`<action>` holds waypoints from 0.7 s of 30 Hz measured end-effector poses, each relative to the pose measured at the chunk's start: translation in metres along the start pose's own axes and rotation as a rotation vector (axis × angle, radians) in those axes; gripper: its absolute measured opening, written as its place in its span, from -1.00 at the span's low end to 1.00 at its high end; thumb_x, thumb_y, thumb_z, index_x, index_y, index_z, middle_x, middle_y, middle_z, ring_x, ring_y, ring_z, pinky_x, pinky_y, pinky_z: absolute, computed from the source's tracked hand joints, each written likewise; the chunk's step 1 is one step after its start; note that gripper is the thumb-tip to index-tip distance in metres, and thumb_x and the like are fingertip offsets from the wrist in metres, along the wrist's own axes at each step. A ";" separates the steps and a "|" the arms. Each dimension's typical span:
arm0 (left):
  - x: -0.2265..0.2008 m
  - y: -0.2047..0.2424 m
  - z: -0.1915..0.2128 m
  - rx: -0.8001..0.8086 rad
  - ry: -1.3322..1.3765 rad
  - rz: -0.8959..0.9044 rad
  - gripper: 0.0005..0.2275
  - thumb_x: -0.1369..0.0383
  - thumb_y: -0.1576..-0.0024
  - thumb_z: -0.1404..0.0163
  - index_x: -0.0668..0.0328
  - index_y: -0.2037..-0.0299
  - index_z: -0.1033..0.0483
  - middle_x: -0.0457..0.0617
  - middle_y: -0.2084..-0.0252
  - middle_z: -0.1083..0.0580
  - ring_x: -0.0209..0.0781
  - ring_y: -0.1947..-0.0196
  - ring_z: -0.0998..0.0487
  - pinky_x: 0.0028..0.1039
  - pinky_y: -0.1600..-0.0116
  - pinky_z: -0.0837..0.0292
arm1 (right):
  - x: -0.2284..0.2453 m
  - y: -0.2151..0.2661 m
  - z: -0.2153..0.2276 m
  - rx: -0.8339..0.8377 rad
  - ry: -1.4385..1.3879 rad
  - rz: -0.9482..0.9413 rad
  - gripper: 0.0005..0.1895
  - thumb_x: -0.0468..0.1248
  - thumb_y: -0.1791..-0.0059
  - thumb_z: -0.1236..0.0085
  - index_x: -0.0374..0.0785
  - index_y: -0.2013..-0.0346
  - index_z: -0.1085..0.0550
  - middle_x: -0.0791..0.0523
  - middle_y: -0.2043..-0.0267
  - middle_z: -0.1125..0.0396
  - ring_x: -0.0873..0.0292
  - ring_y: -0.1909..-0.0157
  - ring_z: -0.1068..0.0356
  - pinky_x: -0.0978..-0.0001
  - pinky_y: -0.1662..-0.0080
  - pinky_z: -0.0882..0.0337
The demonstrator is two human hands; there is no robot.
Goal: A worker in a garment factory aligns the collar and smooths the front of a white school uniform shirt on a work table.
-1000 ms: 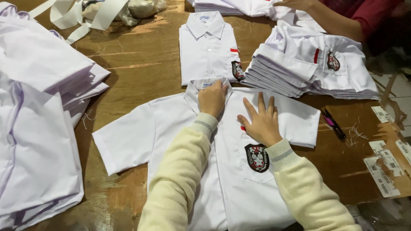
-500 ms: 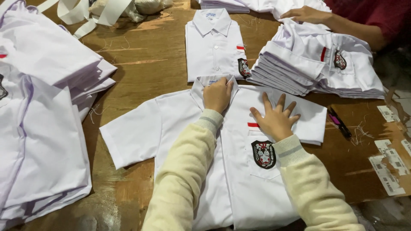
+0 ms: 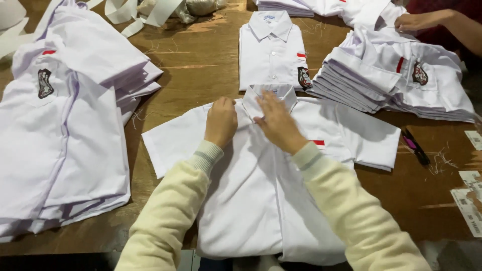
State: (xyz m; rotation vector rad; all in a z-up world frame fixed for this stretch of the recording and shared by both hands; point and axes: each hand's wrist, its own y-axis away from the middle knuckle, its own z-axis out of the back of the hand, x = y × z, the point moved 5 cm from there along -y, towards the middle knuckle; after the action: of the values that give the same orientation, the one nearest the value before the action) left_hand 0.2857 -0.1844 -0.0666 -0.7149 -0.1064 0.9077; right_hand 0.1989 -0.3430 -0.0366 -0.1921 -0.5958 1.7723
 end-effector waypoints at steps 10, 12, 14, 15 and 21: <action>-0.004 0.033 0.016 0.409 -0.037 0.086 -0.52 0.11 -0.36 0.38 0.07 -0.45 -0.16 0.10 -0.53 -0.10 0.04 -0.52 -0.05 0.16 -0.48 0.32 | 0.012 -0.007 -0.063 0.089 0.214 0.000 -0.34 0.28 -0.16 0.38 0.06 -0.43 -0.24 0.15 -0.55 -0.03 0.08 -0.57 0.07 -0.04 -0.46 0.10; -0.002 0.032 0.021 0.421 -0.025 0.156 -0.50 0.04 -0.32 0.34 -0.08 -0.45 -0.17 -0.02 -0.55 -0.07 0.01 -0.54 0.02 0.26 -0.46 0.36 | 0.011 -0.009 -0.064 0.166 0.185 -0.063 -0.31 0.31 -0.16 0.44 0.09 -0.47 -0.17 0.19 -0.59 0.05 0.12 -0.59 0.15 -0.05 -0.47 0.19; -0.002 0.031 0.027 0.456 -0.028 0.191 -0.50 0.00 -0.31 0.35 -0.15 -0.45 -0.16 -0.05 -0.56 -0.05 -0.02 -0.55 0.04 0.32 -0.44 0.42 | 0.010 -0.009 -0.064 0.193 0.173 -0.082 -0.30 0.32 -0.16 0.45 0.10 -0.48 -0.15 0.20 -0.60 0.08 0.12 -0.60 0.17 -0.05 -0.47 0.21; -0.001 0.031 0.029 0.491 -0.032 0.229 -0.49 -0.04 -0.29 0.36 -0.23 -0.45 -0.15 -0.09 -0.57 -0.03 -0.06 -0.55 0.06 0.37 -0.42 0.47 | 0.010 -0.008 -0.065 0.220 0.160 -0.099 -0.29 0.32 -0.15 0.45 0.10 -0.49 -0.13 0.21 -0.60 0.10 0.13 -0.61 0.19 -0.06 -0.48 0.24; 0.075 0.025 0.016 0.336 0.107 0.291 -0.55 0.12 -0.33 0.23 -0.27 -0.46 -0.12 -0.13 -0.48 -0.18 -0.09 -0.48 -0.09 0.23 -0.34 0.04 | 0.011 -0.009 -0.060 0.280 0.122 -0.123 -0.31 0.29 -0.16 0.47 0.10 -0.51 -0.09 0.22 -0.63 0.16 0.15 -0.63 0.27 -0.06 -0.48 0.31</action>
State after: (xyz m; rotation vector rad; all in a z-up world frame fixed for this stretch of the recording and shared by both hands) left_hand 0.3093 -0.1091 -0.0849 -0.4687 0.2464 1.1293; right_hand 0.2287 -0.3133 -0.0815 -0.0673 -0.2618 1.6902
